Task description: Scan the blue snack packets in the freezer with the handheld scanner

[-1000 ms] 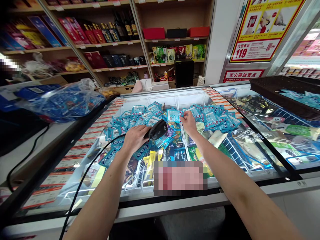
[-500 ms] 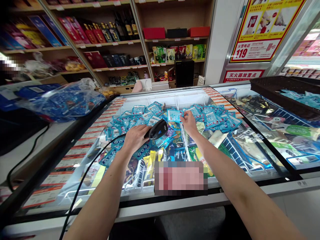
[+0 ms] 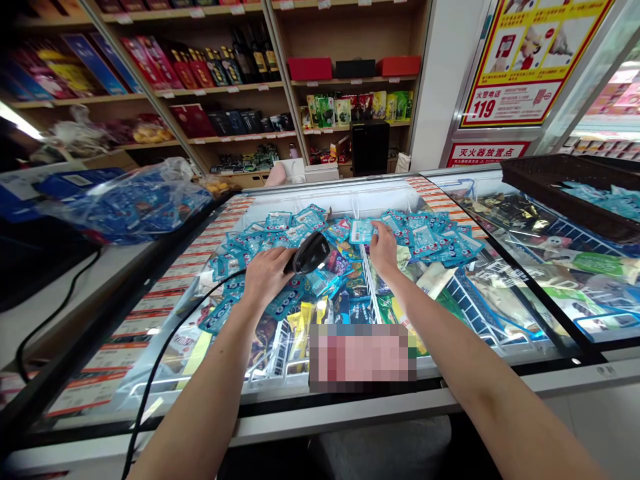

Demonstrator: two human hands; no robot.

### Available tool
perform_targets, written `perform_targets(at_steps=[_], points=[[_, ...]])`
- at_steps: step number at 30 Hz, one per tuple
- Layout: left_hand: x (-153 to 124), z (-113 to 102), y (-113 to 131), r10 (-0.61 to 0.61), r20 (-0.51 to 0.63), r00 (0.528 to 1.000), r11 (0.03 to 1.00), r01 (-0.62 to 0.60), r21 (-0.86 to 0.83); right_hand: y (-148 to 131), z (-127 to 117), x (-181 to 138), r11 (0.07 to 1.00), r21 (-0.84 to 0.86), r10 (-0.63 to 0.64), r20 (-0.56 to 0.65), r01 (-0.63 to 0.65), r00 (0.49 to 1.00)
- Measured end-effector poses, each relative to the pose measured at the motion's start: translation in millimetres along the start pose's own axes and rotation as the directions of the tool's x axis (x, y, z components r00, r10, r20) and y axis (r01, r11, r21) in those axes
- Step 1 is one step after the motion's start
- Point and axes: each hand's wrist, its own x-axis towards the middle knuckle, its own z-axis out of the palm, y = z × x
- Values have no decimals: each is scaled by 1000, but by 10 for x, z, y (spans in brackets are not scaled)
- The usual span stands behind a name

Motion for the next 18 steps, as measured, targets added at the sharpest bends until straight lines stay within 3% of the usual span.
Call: perform_targets(at_steps=[4, 9, 11, 15, 18], points=[[-18, -28, -67, -103, -79, 992, 994, 106, 35, 57, 46, 4, 987, -157, 17, -87, -31, 996], [-53, -28, -161, -243, -175, 954, 966, 254, 42, -3, 26, -45, 952, -304, -76, -153, 26, 985], [-66, -23, -186, -286, -199, 937, 953, 300, 42, -72, 1, -66, 937, -333, -145, -89, 108, 985], [-73, -27, -193, -332, -182, 926, 936, 346, 57, -176, -1, -96, 883, -305, -301, 215, 356, 929], [-70, -36, -181, -346, -151, 926, 931, 359, 67, -178, 35, -99, 856, -361, -287, 265, 371, 920]])
